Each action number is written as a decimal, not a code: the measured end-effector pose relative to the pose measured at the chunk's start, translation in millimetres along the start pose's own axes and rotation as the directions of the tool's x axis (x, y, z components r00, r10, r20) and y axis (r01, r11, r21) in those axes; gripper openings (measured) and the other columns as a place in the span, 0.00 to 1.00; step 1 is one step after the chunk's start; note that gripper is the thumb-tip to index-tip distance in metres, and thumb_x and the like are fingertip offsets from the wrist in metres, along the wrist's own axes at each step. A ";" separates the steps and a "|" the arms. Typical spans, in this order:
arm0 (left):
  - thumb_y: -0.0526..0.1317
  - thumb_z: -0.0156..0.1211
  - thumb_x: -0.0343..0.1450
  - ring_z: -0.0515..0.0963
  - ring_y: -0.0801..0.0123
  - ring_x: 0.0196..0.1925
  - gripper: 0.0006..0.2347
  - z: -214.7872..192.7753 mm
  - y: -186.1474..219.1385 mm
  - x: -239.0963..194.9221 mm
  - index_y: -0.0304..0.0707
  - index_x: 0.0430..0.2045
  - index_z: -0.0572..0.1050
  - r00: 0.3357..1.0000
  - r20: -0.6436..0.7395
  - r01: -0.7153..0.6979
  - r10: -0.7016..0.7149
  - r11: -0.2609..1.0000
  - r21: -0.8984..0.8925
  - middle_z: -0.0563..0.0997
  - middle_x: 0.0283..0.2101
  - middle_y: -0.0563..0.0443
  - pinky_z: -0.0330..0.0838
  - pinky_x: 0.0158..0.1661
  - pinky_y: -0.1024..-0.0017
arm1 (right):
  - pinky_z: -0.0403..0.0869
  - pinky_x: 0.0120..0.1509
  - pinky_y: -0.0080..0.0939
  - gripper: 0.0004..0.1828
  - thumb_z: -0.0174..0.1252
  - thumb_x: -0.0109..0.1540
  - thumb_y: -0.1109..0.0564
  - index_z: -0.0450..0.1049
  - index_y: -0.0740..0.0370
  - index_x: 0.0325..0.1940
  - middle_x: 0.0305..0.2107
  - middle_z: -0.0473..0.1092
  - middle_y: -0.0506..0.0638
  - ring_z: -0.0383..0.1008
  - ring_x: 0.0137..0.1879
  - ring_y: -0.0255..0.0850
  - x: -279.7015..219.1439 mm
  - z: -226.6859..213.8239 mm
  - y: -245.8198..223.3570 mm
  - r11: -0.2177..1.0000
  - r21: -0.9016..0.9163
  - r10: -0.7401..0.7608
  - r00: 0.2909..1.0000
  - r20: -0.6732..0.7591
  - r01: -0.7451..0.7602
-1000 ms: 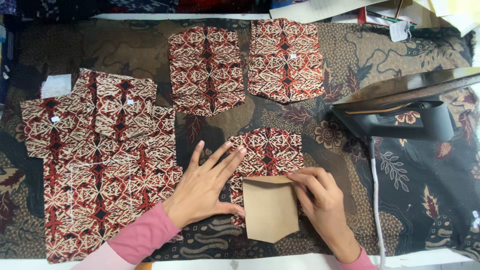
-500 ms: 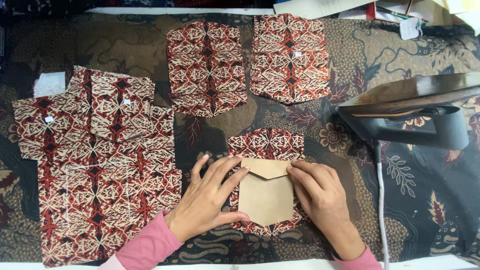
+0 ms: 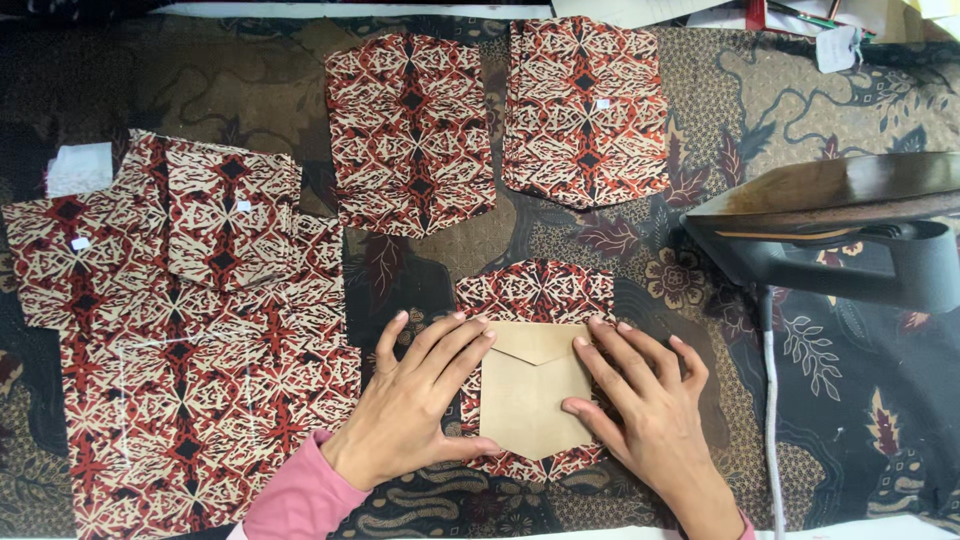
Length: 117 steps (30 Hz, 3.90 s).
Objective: The person irons several small patterned fabric pieces using a cardboard template to guide the folds. They repeatedly place the template, press the fabric with an iron, remove the template, and move to the next piece.
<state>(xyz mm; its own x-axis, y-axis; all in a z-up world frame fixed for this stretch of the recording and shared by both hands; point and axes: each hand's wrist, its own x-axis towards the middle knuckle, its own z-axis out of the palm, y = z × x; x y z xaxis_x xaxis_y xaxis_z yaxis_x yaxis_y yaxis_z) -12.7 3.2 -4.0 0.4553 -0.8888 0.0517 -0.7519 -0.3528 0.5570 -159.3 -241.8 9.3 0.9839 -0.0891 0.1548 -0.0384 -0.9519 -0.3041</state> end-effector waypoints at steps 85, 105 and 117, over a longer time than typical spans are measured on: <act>0.66 0.69 0.56 0.61 0.57 0.69 0.46 -4.9 4.5 5.4 0.38 0.65 0.63 1.000 -0.007 0.002 -0.002 1.000 0.013 0.68 0.64 0.48 0.38 0.66 0.40 | 0.49 0.74 0.59 0.37 0.63 0.54 0.33 0.72 0.47 0.64 0.62 0.68 0.42 0.62 0.65 0.46 8.7 -14.6 27.5 0.990 0.120 -0.083 0.994 0.068 0.075; 0.68 0.65 0.59 0.59 0.54 0.71 0.45 1.5 1.3 0.8 0.37 0.65 0.62 1.000 -0.019 -0.002 0.002 1.000 0.008 0.67 0.66 0.45 0.37 0.67 0.41 | 0.48 0.74 0.58 0.38 0.62 0.52 0.30 0.73 0.45 0.63 0.61 0.69 0.41 0.62 0.66 0.44 7.4 -12.3 28.0 0.994 0.089 -0.067 0.994 0.081 0.059; 0.68 0.65 0.59 0.60 0.57 0.72 0.45 3.1 0.7 -0.8 0.38 0.67 0.62 1.000 -0.006 0.000 0.000 1.000 0.019 0.67 0.67 0.49 0.37 0.67 0.40 | 0.46 0.74 0.58 0.38 0.63 0.52 0.30 0.73 0.46 0.62 0.61 0.69 0.38 0.63 0.65 0.43 7.9 -13.0 27.0 0.995 0.078 -0.068 0.995 0.079 0.062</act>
<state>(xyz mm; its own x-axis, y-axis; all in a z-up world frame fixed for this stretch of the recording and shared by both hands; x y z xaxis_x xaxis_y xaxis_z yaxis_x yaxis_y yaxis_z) -15.0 2.7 -6.2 0.4581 -0.8871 0.0562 -0.7608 -0.3587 0.5408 -154.9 -272.0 14.5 0.9950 -0.0006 0.1000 0.0362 -0.9297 -0.3666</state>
